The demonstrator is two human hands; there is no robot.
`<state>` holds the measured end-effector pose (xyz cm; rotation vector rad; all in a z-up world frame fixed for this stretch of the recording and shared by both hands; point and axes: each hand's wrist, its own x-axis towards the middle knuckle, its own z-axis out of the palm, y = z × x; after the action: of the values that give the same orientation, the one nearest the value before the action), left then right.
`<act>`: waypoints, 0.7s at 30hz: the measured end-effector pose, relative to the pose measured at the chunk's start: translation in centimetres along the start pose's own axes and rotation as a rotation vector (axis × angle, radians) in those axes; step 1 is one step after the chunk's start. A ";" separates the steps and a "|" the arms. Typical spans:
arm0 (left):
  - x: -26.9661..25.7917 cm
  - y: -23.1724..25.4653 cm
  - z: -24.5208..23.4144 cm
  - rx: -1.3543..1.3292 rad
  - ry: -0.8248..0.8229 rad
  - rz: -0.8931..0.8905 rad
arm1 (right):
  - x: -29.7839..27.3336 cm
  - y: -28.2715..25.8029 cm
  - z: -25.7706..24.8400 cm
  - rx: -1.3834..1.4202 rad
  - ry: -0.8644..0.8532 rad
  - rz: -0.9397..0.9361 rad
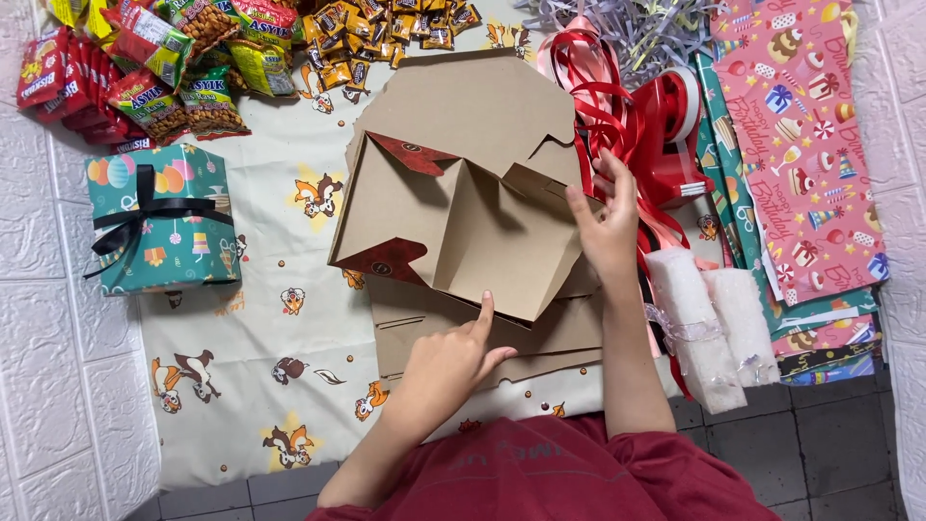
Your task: Folding and assembling a cardboard gift box from a flat template on the floor.
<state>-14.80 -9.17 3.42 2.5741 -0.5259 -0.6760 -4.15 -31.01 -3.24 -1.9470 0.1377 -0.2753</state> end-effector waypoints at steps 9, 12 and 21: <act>1.1 -0.6 -3.5 0.068 0.220 0.238 | -0.4 1.3 0.6 0.044 -0.063 -0.004; 2.5 -2.3 -6.6 0.188 0.403 0.293 | 0.1 1.7 0.9 0.044 -0.082 -0.021; 9.3 -9.2 -10.4 0.207 0.546 0.152 | 3.5 2.9 3.5 0.166 -0.108 -0.090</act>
<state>0.49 -2.59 3.71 2.7109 -0.6161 0.1465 0.20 -29.76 -6.73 -1.8011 -0.0422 -0.2327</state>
